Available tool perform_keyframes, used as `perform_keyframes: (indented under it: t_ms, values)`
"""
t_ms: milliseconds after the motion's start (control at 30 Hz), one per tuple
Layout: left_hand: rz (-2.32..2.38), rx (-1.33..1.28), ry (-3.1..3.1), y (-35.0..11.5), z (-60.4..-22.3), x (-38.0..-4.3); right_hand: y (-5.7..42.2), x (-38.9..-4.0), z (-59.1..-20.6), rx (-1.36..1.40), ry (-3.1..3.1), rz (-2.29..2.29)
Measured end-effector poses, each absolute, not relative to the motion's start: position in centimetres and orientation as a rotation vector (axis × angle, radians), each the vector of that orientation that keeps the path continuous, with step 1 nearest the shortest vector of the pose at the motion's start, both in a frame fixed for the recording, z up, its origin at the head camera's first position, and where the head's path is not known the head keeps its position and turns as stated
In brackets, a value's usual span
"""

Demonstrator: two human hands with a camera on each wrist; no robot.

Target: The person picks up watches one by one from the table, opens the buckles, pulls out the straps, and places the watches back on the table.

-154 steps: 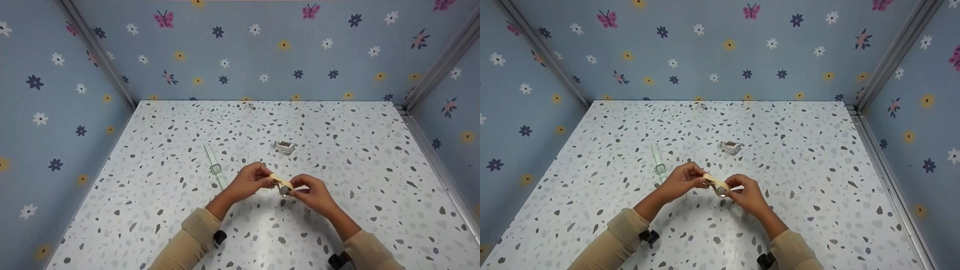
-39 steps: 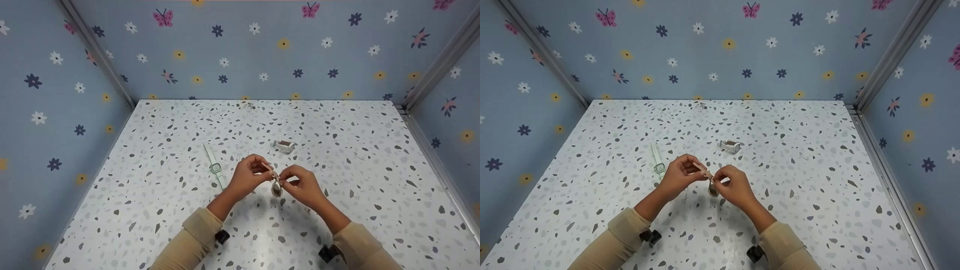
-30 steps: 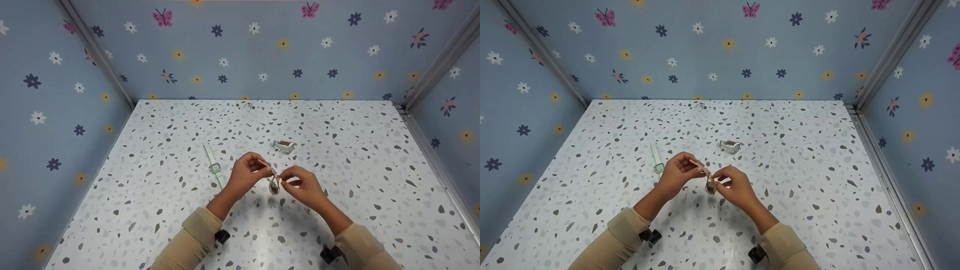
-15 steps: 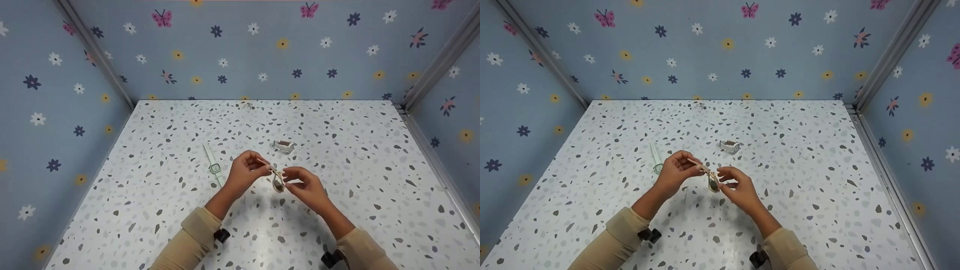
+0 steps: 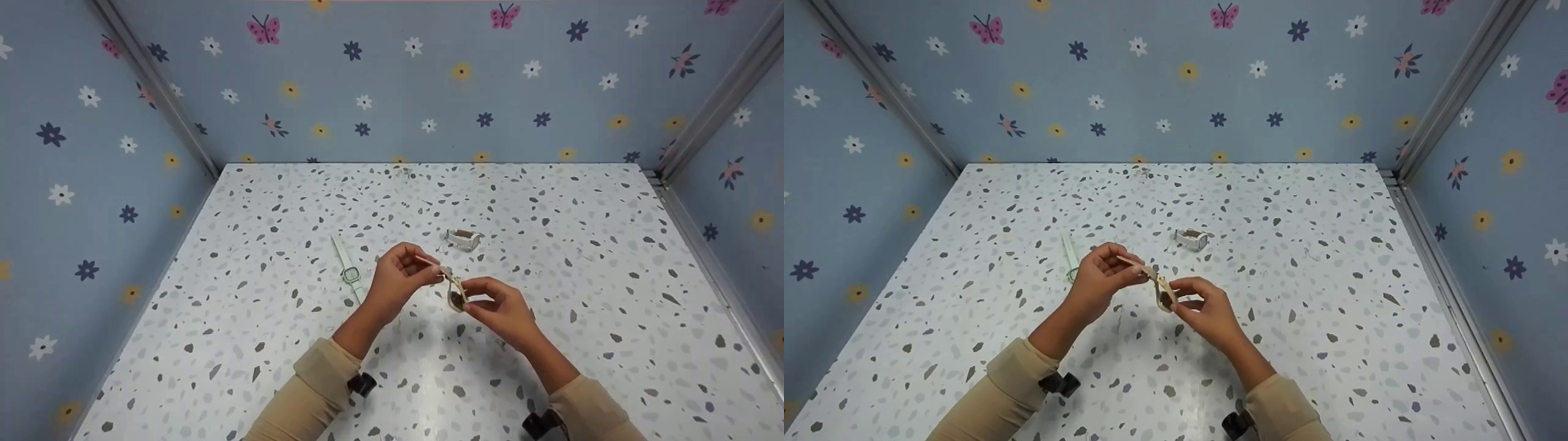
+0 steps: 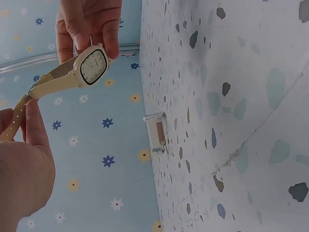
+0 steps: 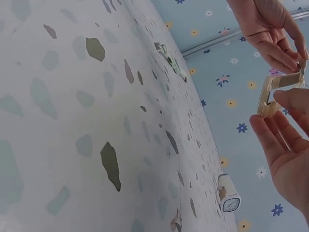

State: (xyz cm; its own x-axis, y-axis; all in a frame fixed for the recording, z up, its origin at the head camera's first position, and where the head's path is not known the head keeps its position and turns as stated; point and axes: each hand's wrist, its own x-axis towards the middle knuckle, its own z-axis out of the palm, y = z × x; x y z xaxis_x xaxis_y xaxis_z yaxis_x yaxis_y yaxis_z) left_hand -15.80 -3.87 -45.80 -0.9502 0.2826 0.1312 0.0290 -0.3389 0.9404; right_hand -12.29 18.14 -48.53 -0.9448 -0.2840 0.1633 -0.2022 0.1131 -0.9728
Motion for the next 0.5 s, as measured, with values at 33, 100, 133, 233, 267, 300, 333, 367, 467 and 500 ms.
perform_keyframes:
  t_ms: [33,100,133,233,267,300,333,367,467,500]
  values:
    - [2.418,0.414,1.697,-3.9,-45.8,-15.7,18.0,-12.1,-48.1,-0.505,2.312,-1.974]
    - [2.421,0.423,1.686,-3.9,-45.8,-15.6,17.8,-11.9,-47.5,-0.501,2.357,-1.939]
    - [2.422,0.425,1.684,-3.9,-45.9,-15.6,17.9,-12.0,-47.8,-0.498,2.375,-1.926]
    - [2.411,0.426,1.703,-4.0,-45.9,-15.6,18.2,-12.4,-48.8,-0.495,2.419,-1.91]
    - [2.402,0.429,1.718,-4.0,-46.0,-15.5,18.3,-12.5,-49.2,-0.486,2.434,-1.905]
    - [2.391,0.43,1.736,-4.1,-46.0,-15.5,18.4,-12.6,-49.5,-0.477,2.446,-1.901]
    - [2.381,0.428,1.752,-4.1,-46.1,-15.5,18.5,-12.7,-49.6,-0.475,2.456,-1.897]
    - [2.368,0.426,1.768,-4.2,-46.2,-15.5,18.6,-12.7,-49.7,-0.476,2.466,-1.893]
    - [2.327,0.419,1.803,-4.2,-46.5,-15.4,18.7,-12.7,-49.8,-0.489,2.497,-1.882]
    - [2.311,0.416,1.816,-4.3,-46.6,-15.4,18.7,-12.7,-49.9,-0.499,2.504,-1.884]
